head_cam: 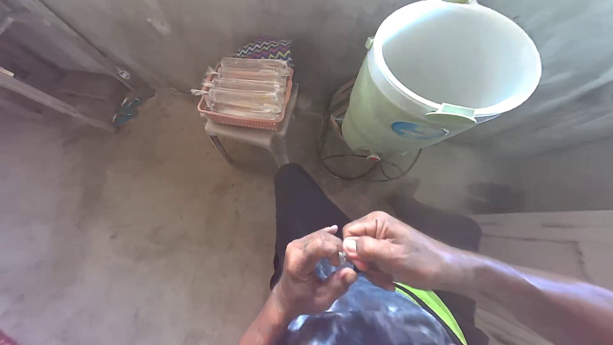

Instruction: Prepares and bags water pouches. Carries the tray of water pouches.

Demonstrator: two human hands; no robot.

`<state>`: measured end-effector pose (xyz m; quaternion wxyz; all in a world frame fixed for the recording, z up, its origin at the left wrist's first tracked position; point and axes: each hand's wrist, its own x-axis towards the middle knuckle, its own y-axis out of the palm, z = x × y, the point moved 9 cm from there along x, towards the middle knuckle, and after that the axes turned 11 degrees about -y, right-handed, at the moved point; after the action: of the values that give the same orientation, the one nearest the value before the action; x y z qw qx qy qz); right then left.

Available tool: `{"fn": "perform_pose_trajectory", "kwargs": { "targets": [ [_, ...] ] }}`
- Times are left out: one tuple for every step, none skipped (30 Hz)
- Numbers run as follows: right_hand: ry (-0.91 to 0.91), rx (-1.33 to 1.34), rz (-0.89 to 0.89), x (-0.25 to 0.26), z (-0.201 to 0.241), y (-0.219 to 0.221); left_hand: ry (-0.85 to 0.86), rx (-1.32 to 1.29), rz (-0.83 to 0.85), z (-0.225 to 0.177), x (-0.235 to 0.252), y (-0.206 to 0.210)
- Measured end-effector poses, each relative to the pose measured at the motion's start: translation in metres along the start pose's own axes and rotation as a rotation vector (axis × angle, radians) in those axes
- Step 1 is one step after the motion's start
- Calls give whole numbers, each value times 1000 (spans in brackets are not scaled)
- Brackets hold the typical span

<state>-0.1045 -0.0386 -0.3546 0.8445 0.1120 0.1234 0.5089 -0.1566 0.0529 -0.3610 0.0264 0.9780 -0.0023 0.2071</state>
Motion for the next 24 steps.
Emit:
{"fn": "perform_pose_trajectory", "kwargs": {
  "targets": [
    [-19,-24,21,-2,5,7,-2,42,-44,-8,-3,-1],
    [-41,-59,36,-3,11,12,-9,99,-84,-15,-7,-2],
    [-69,-101,44,-5,15,17,-12,161,-119,-23,-9,-2],
    [-95,-136,46,-6,20,20,-2,229,-151,-32,-11,-2],
    [-113,-153,43,-8,23,22,16,297,-183,-40,-13,-1],
    [-127,-151,42,-10,26,26,31,361,-200,-47,-14,0],
    [-138,-135,43,-12,29,29,36,411,-206,-54,-15,1],
    [-137,-101,44,-15,32,33,30,444,-199,-59,-16,3],
    [-129,-60,48,-17,33,37,22,447,-183,-62,-19,5],
    [-118,-28,55,-19,33,40,10,420,-155,-63,-21,6],
    [-108,-11,59,-20,32,43,-12,367,-115,-62,-24,7],
    [-109,-17,56,-19,30,45,-48,291,-64,-59,-25,8],
    [-132,-48,49,-18,30,45,-93,204,-12,-55,-26,8],
    [-169,-102,39,-17,32,45,-127,137,19,-52,-26,9],
    [-202,-149,34,-16,34,46,-145,96,14,-51,-25,8],
    [-218,-168,25,-16,35,47,-150,69,-1,-54,-22,7],
    [-222,-153,23,-17,36,47,-145,61,-8,-58,-18,6],
    [-227,-120,33,-20,38,48,-128,61,-5,-61,-16,6],
    [-231,-83,43,-23,40,49,-106,61,6,-64,-16,8],
    [-227,-50,51,-27,40,51,-89,52,23,-64,-17,11],
    [-224,-37,52,-30,39,53,-88,33,43,-62,-20,13],
    [-238,-66,42,-30,36,52,-109,0,57,-56,-23,13],
    [-280,-149,19,-28,34,50,-154,-41,60,-48,-25,12],
    [-353,-286,-10,-26,34,47,-206,-82,53,-40,-26,10]
  ]
}}
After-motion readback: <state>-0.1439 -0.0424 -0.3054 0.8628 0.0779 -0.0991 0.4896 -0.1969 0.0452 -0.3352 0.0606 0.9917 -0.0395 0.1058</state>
